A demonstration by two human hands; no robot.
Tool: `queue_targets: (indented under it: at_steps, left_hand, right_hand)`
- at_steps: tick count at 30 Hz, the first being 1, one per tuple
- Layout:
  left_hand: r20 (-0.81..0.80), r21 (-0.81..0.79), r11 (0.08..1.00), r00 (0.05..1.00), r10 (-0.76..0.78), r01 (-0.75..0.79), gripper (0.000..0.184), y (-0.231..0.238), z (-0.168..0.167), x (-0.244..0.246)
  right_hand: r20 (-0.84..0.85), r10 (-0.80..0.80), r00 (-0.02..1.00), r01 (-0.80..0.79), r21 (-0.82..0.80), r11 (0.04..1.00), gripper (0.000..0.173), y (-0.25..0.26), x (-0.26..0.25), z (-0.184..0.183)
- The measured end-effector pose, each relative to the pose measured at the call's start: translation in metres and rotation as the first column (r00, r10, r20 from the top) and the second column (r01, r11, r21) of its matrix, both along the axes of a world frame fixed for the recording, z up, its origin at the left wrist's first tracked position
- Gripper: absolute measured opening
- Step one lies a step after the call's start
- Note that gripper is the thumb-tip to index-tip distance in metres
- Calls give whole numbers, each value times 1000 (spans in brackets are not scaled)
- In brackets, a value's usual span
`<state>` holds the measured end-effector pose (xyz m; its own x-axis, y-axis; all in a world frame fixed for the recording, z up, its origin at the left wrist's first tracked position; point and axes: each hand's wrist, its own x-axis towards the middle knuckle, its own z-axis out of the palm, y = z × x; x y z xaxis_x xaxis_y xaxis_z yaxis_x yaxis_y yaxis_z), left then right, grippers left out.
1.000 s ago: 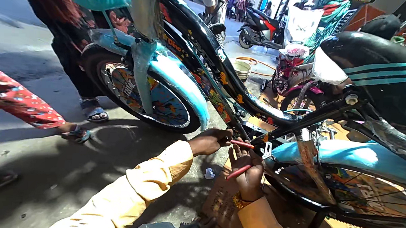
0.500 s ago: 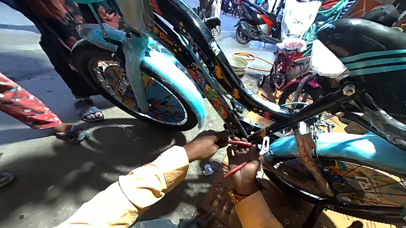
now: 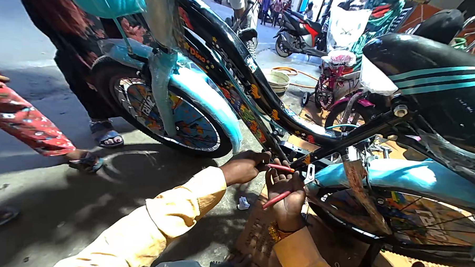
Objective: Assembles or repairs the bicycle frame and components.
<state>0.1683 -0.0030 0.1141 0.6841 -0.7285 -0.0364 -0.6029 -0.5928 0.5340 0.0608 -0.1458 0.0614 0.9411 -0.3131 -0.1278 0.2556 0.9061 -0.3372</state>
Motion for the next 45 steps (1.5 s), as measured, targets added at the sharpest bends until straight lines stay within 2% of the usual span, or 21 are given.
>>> queue_targets:
  at_steps: [4,6,9,12,15,19,24,31,38,45]
  left_hand:
    - [142,7,999,989,32,-33,27,0,-6,-17]
    - [110,-1,1000,994,-13,13,52,7,-3,-29]
    - [30,132,990,998,-55,50,100,12,13,-48]
    - [57,276,960,996,-63,45,123,5,9,-56]
    - [89,263,965,996,-28,4,121,0,9,-58]
    - [111,337,941,993,-31,-9,110,-8,15,-57]
    - [124,242,970,991,-48,16,104,-5,7,-44]
    - [126,206,976,987,-100,73,103,-1,7,-37]
    - [140,186,978,983,-122,95,82,1,7,-34]
    - [162,134,981,973,-165,144,76,3,2,-26]
  right_hand:
    - [2,-13,1000,13,5,1000,49,-1,-1,1]
    - [10,-5,1000,5,-4,1000,50,-2,-1,0]
    - [-5,-13,1000,13,-34,999,48,-1,1,3]
    - [-42,-10,999,8,-55,998,47,-2,1,1]
    - [-53,-18,998,15,-55,998,44,-2,0,4]
    - [-65,-15,998,12,-49,999,40,-2,0,4]
    - [-51,-9,999,7,-32,999,36,-2,3,6]
    - [-69,-6,998,8,24,1000,33,0,3,9]
    - [-52,0,999,4,76,997,27,0,4,7]
    - [-67,-20,998,27,107,994,21,2,6,6]
